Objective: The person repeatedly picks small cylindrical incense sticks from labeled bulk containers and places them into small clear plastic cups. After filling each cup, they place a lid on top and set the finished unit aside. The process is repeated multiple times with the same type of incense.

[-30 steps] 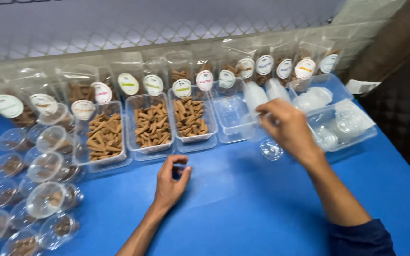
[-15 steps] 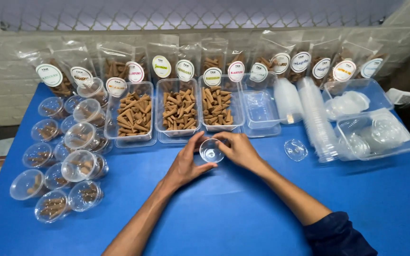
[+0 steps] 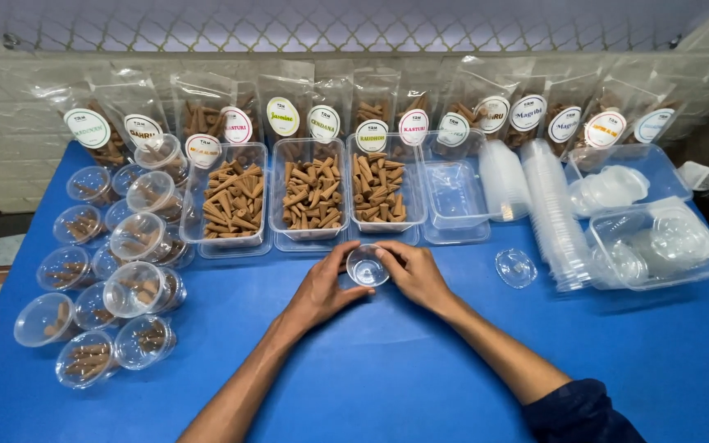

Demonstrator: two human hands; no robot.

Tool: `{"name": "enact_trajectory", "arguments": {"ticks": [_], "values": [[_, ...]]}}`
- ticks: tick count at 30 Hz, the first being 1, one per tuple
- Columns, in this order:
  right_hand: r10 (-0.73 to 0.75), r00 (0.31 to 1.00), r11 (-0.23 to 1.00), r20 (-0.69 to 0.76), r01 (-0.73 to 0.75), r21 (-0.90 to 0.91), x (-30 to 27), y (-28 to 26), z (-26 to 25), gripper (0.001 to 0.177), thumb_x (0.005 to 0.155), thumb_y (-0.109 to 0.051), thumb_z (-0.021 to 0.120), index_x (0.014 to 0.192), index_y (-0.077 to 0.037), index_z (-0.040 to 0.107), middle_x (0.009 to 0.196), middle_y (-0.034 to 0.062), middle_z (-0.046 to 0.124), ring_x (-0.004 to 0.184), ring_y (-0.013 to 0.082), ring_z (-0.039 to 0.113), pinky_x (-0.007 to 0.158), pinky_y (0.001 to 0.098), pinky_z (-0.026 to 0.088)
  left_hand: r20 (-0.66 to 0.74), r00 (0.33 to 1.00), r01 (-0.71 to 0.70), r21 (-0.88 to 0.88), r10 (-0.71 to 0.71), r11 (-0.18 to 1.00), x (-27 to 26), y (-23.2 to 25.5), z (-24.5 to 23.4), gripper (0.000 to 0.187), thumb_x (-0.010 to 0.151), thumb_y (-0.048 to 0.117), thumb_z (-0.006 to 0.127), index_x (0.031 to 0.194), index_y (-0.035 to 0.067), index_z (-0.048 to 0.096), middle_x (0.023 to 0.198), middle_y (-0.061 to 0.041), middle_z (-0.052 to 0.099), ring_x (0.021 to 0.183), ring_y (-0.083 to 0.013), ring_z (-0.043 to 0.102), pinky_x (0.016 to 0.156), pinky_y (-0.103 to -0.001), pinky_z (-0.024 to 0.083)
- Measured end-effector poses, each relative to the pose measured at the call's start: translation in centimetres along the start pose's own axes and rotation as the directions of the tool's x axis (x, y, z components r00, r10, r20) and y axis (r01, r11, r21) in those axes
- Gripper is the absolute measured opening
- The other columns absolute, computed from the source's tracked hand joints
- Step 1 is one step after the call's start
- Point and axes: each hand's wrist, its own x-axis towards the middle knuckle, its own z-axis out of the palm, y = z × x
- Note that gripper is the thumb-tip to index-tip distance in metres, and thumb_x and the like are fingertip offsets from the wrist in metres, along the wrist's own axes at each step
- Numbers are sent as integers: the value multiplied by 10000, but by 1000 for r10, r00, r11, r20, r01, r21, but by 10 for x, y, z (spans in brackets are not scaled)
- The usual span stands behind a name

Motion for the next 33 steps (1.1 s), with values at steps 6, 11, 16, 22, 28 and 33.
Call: {"name": "enact_trajectory", "arguments": {"ticks": [6, 11, 16, 22, 28, 33], "values": [[-175, 984, 958, 20, 175, -227, 3, -51, -53, 226, 984, -170, 648, 1140, -45, 753, 938, 205, 785, 862, 415, 746, 755, 476, 594, -23, 1000, -17, -5, 17, 1000, 1, 0, 0, 839, 701, 110, 924, 1415, 24, 492, 1265, -239, 660, 1169, -415, 658, 973, -450, 585], [-441, 895, 783, -61, 351, -514, 44, -84, -100, 113, 936, -112, 742, 1046, -97, 765, 826, 81, 774, 672, 258, 706, 654, 387, 566, -37, 999, -32, 2, 32, 999, 0, 3, -2, 807, 714, 122, 916, 1402, 26, 506, 1253, -239, 667, 1153, -418, 666, 958, -460, 592], [-303, 938, 555, 167, 316, -770, 126, -55, -95, 198, 888, -258, 720, 1057, -168, 769, 884, 9, 785, 943, 338, 697, 879, 489, 519, -29, 999, -41, 20, 42, 999, -1, 11, -6, 794, 719, 113, 905, 1395, 16, 500, 1260, -256, 654, 1156, -435, 657, 959, -479, 588], [-211, 961, 307, 177, 238, -921, 173, 29, -48, 252, 816, -428, 754, 990, -246, 748, 853, 28, 776, 873, 308, 719, 806, 475, 479, -31, 999, -37, -24, 37, 999, -1, 7, -4, 800, 715, 86, 905, 1399, 12, 497, 1254, -268, 651, 1152, -452, 654, 955, -480, 586], [-206, 966, 364, 159, 226, -903, 172, 30, -38, 285, 827, -379, 727, 1010, -160, 735, 832, 107, 763, 872, 343, 720, 811, 481, 464, -35, 999, -36, -17, 35, 999, 0, 6, -4, 794, 719, 89, 901, 1400, 10, 501, 1252, -267, 649, 1150, -454, 652, 955, -473, 584], [-171, 978, 383, 122, 180, -906, 167, 30, -33, 314, 843, -378, 706, 1018, -118, 716, 833, 137, 756, 898, 360, 715, 810, 476, 452, -37, 998, -45, -5, 45, 999, 0, 8, -5, 790, 715, 94, 903, 1391, 11, 504, 1251, -259, 652, 1148, -449, 656, 950, -485, 585]]}}
